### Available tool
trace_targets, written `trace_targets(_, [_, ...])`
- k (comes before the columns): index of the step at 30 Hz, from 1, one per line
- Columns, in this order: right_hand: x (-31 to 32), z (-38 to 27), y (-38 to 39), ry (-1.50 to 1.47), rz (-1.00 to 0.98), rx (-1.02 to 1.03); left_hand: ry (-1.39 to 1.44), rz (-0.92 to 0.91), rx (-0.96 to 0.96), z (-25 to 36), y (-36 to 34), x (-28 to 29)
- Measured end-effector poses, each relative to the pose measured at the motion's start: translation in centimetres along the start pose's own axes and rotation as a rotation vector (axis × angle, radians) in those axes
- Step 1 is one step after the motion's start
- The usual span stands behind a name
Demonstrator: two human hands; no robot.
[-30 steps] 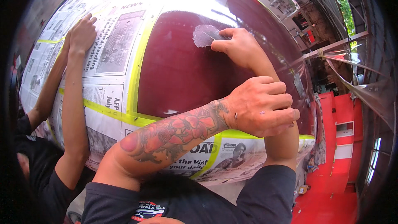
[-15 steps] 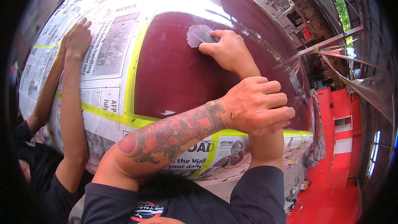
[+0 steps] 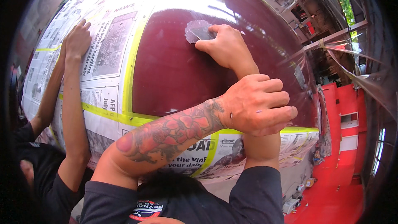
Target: The person scrapes peeling paint from a car body panel using a scraper and sandpaper, touching the surface by hand.
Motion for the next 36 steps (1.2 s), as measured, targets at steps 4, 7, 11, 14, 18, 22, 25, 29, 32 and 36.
trace_targets(4, [-0.2,-0.1,0.2,0.004,0.053,0.058,0.005,0.003,0.01,0.1,0.1,-0.1])
trace_targets(7, [-0.1,0.0,0.3,0.005,0.056,0.071,0.0,-0.025,0.012,0.1,0.1,-0.2])
trace_targets(11, [-0.5,0.7,0.3,0.007,0.086,0.086,0.003,-0.035,0.021,0.1,0.2,-0.3])
trace_targets(14, [-1.0,0.9,0.4,-0.01,0.094,0.086,-0.003,-0.051,0.024,0.2,0.3,-0.3])
trace_targets(18, [-1.2,1.1,0.5,-0.003,0.11,0.089,0.004,-0.07,0.032,0.2,0.2,-0.5])
trace_targets(22, [-1.7,1.3,0.2,0.034,0.122,0.119,0.006,-0.072,0.027,0.2,0.1,-0.5])
trace_targets(25, [-2.1,1.3,-0.2,0.041,0.151,0.171,-0.005,-0.079,0.022,0.1,0.2,-0.5])
trace_targets(29, [-2.4,1.1,-1.9,0.132,0.164,0.157,0.006,-0.071,0.022,0.2,0.3,-0.4])
trace_targets(32, [-0.1,2.5,-2.0,0.091,0.078,0.176,0.0,-0.061,0.019,-0.1,0.0,-0.7])
trace_targets(36, [2.3,2.0,0.2,0.056,0.025,0.166,0.002,-0.084,0.03,-0.2,0.2,-0.3])
Point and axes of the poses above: each hand's wrist, its own y-axis away from the middle knuckle, its own x-axis out of the back of the hand, z = x × y, the point moved 5 cm from there along -y, towards the middle knuckle, and after that the axes turned 8 degrees about z, right-handed, at the moved point
